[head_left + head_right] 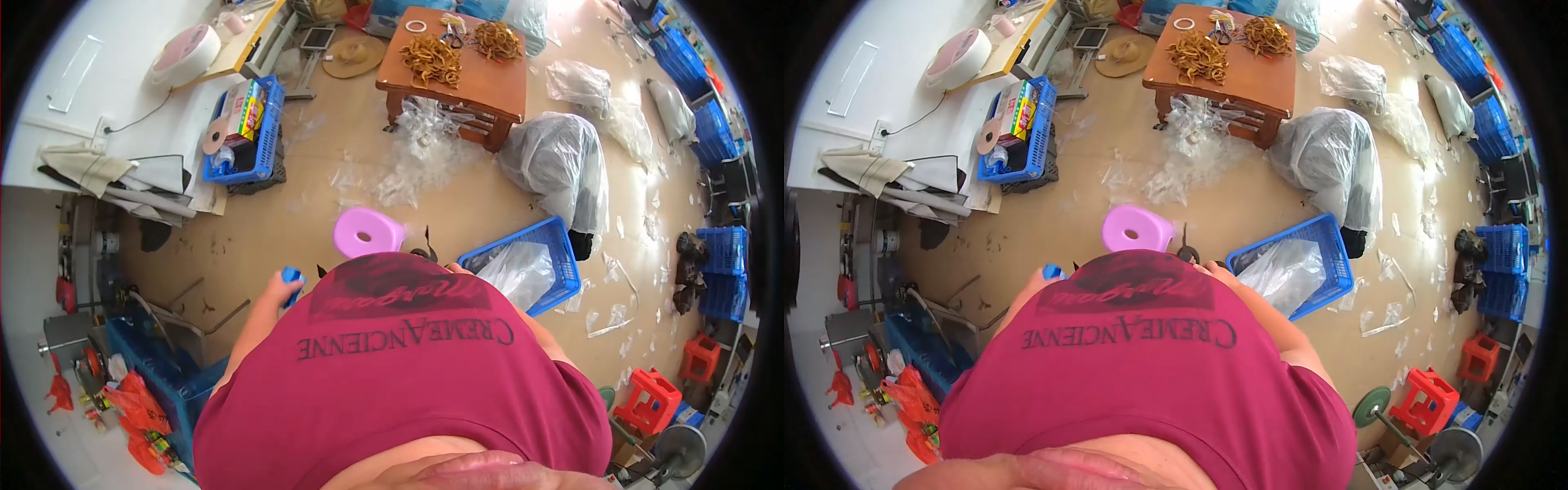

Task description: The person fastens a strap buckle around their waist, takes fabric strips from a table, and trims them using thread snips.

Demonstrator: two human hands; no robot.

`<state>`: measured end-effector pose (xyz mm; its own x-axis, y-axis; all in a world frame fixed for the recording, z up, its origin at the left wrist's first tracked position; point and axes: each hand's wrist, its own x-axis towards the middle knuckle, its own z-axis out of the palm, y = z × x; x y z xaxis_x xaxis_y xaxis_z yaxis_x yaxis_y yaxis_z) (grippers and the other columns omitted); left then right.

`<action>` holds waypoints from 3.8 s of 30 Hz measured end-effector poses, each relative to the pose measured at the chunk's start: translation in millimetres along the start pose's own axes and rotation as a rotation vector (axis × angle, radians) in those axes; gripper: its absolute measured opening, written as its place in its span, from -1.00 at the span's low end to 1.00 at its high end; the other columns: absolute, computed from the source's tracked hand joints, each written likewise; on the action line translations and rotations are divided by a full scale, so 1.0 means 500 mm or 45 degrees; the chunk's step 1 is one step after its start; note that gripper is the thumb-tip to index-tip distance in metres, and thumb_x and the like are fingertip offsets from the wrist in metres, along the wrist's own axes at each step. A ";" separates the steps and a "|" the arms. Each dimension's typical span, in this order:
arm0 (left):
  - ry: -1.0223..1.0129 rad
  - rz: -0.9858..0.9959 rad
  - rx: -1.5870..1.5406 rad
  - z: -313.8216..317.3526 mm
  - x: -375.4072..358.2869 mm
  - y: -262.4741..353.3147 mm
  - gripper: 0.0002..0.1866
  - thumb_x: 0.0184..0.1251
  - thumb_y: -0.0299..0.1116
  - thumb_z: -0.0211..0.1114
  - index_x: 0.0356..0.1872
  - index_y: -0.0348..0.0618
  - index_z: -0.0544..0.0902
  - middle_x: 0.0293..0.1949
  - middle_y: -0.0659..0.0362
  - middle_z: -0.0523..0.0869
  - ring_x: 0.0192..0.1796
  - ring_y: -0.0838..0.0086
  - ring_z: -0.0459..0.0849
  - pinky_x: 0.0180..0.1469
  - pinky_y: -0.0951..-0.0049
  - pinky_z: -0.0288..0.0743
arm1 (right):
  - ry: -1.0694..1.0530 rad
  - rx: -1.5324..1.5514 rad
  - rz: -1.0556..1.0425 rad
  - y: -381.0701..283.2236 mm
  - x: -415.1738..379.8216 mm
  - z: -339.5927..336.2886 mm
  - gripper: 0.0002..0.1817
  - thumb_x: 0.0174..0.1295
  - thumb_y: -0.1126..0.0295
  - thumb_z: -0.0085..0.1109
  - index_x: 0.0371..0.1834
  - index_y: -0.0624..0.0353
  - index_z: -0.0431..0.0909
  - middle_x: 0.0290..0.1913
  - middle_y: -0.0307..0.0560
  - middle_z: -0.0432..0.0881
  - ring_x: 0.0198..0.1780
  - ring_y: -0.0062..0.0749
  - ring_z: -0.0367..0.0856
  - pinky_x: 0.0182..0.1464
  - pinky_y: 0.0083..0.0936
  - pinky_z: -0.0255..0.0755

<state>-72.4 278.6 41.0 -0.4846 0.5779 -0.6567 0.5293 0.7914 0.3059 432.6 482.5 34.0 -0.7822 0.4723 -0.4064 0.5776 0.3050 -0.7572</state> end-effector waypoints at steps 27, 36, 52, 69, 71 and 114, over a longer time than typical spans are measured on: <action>-0.323 0.290 0.190 -0.411 0.675 0.390 -0.38 -0.15 0.04 0.47 -0.17 -0.27 0.59 -0.29 0.00 0.70 -0.30 0.29 0.71 -0.24 0.25 0.56 | 0.482 0.442 1.179 -0.315 0.346 -0.275 -0.35 0.34 -0.17 -0.27 0.10 0.22 0.41 -0.02 0.30 0.53 0.10 0.08 0.49 0.09 -0.20 0.37; -0.517 0.057 0.188 -0.468 0.778 0.400 -0.34 -0.12 0.06 0.47 -0.07 -0.24 0.59 -0.21 -0.05 0.70 -0.20 0.23 0.71 -0.18 0.27 0.55 | 0.505 0.277 1.282 -0.295 0.425 -0.313 -0.32 0.32 -0.21 -0.26 -0.09 0.30 0.45 -0.14 0.33 0.60 0.00 0.14 0.55 0.01 -0.10 0.39; -0.272 0.031 0.193 -0.240 0.679 0.718 -0.51 -0.02 -0.10 0.40 -0.10 -0.22 0.60 -0.26 -0.01 0.70 -0.25 0.26 0.70 -0.17 0.25 0.55 | 0.110 0.433 0.536 0.299 0.394 -0.504 -0.34 0.27 -0.11 -0.06 0.19 0.25 0.40 0.16 0.22 0.47 0.15 -0.01 0.49 0.13 -0.32 0.38; -0.500 -0.186 0.060 -0.265 0.721 0.884 -0.55 0.02 -0.17 0.38 -0.10 -0.22 0.58 -0.26 0.03 0.70 -0.28 0.30 0.69 -0.18 0.26 0.56 | 0.540 0.590 1.216 0.354 0.441 -0.526 -0.71 0.17 0.21 0.14 -0.22 0.23 0.58 -0.28 0.15 0.65 -0.13 0.02 0.62 -0.08 -0.23 0.46; -0.599 -0.248 -0.007 -0.310 0.764 0.876 -0.56 0.03 -0.18 0.38 -0.10 -0.22 0.58 -0.26 0.03 0.70 -0.29 0.30 0.69 -0.18 0.26 0.56 | 0.578 0.593 1.264 0.356 0.452 -0.501 -0.71 0.21 0.19 0.11 -0.26 0.23 0.59 -0.28 0.16 0.65 -0.14 0.02 0.62 -0.11 -0.22 0.46; -0.254 0.832 0.146 -0.119 1.554 1.649 -0.50 0.08 -0.14 0.38 0.03 -0.14 0.52 -0.16 0.22 0.62 -0.16 0.57 0.56 -0.05 0.51 0.45 | 0.227 -0.173 -0.139 0.664 0.584 -0.630 -0.47 -0.19 0.03 0.09 -0.16 0.11 0.60 -0.06 0.05 0.56 0.00 -0.03 0.49 0.10 -0.08 0.30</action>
<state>-53.9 1392.3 -176.0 0.0902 0.8724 -0.4804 0.7446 0.2613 0.6142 469.5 982.2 -175.1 -0.7951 0.5651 -0.2199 0.5272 0.4650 -0.7112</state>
